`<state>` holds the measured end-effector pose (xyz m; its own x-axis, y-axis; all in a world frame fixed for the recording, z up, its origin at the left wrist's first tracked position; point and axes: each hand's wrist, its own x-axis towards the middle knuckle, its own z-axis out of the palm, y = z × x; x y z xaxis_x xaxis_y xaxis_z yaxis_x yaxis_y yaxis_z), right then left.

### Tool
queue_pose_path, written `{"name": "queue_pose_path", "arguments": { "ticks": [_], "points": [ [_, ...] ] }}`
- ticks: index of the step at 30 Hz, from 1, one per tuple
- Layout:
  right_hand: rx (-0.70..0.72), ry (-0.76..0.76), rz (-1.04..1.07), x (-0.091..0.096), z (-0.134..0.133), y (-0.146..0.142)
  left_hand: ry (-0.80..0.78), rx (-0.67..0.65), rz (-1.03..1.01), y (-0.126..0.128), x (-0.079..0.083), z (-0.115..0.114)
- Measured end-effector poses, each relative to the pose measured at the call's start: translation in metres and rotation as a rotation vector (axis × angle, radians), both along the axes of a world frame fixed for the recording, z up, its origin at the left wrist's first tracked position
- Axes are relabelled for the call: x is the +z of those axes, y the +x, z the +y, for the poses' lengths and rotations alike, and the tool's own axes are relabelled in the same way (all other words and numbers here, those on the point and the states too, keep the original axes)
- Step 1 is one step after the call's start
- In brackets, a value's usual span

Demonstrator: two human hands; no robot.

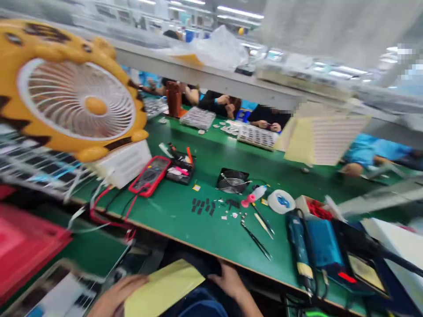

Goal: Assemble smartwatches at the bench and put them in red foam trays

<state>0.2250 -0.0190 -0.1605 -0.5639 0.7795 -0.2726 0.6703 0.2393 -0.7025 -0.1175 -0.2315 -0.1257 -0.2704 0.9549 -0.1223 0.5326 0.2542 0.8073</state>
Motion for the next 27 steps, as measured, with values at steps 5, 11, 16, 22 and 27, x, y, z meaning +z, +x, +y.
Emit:
{"name": "queue_pose_path", "arguments": {
  "ticks": [5, 11, 16, 22, 27],
  "points": [
    [0.37, -0.201, 0.586, 0.04, -0.035, -0.053, -0.152, 0.207, -0.494, 0.047, 0.084, 0.004],
    [0.462, -0.489, 0.449, 0.071, -0.048, -0.083, -0.07, 0.803, -0.668, 0.101, 0.048, -0.056],
    [0.454, -0.614, 0.324, 0.064, -0.063, -0.1, 0.023, 1.052, -0.828, 0.137, 0.031, -0.074],
    [0.434, -0.758, 0.227, 0.044, -0.083, -0.134, 0.08, 1.202, -0.841, 0.147, 0.027, -0.099],
    [0.396, -0.827, 0.214, 0.037, -0.087, -0.153, 0.08, 1.271, -0.767, 0.143, 0.022, -0.122]
  ]
}}
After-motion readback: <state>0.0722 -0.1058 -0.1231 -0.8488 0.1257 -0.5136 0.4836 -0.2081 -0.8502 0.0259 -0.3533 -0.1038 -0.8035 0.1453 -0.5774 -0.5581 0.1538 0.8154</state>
